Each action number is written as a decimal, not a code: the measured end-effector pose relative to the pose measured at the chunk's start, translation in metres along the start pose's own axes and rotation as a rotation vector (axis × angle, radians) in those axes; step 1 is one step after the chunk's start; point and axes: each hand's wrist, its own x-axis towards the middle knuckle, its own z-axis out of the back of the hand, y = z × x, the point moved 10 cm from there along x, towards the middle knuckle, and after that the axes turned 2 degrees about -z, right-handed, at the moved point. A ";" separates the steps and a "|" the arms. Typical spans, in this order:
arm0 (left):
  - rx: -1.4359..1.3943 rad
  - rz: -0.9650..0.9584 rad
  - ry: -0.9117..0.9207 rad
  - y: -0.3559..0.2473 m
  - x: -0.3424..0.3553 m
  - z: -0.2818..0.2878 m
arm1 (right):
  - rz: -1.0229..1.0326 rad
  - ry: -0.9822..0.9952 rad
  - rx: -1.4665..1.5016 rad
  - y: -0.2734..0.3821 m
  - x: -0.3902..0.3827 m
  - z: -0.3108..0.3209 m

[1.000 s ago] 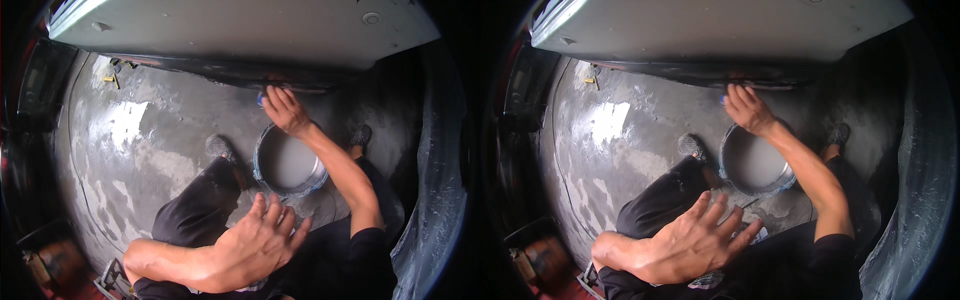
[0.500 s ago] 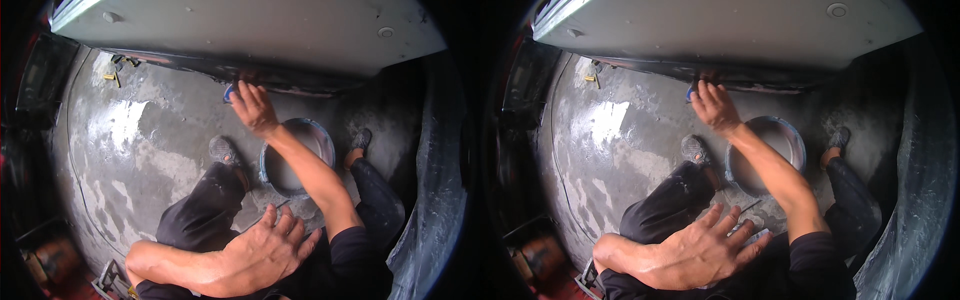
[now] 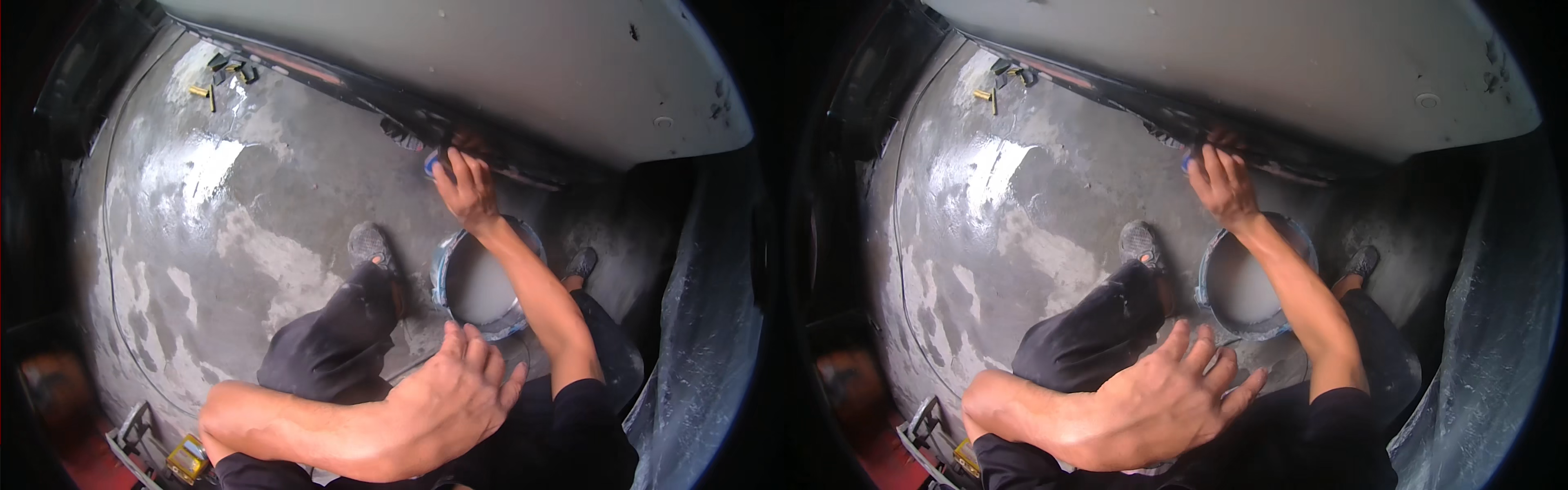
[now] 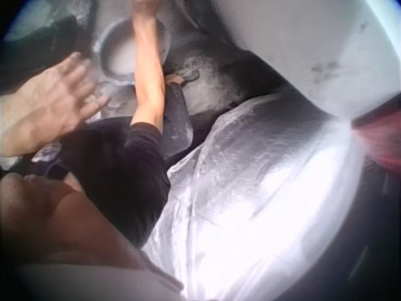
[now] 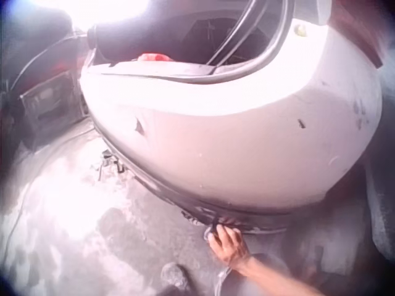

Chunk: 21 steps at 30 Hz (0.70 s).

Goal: The person is seen wet-sanding a white car's rear bumper with a small sanding block and a bucket of water.

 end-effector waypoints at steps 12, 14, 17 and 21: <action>0.017 -0.032 -0.015 -0.023 -0.006 -0.003 | -0.292 0.004 0.208 0.018 0.045 -0.009; 0.012 -0.068 -0.028 -0.025 -0.001 -0.003 | -0.262 -0.033 0.197 0.032 0.088 -0.011; 0.007 -0.081 -0.043 -0.024 -0.003 -0.004 | -0.234 -0.022 0.172 0.042 0.119 -0.015; 0.041 0.031 -0.043 -0.004 -0.012 -0.005 | -0.190 -0.087 0.138 0.033 0.074 -0.007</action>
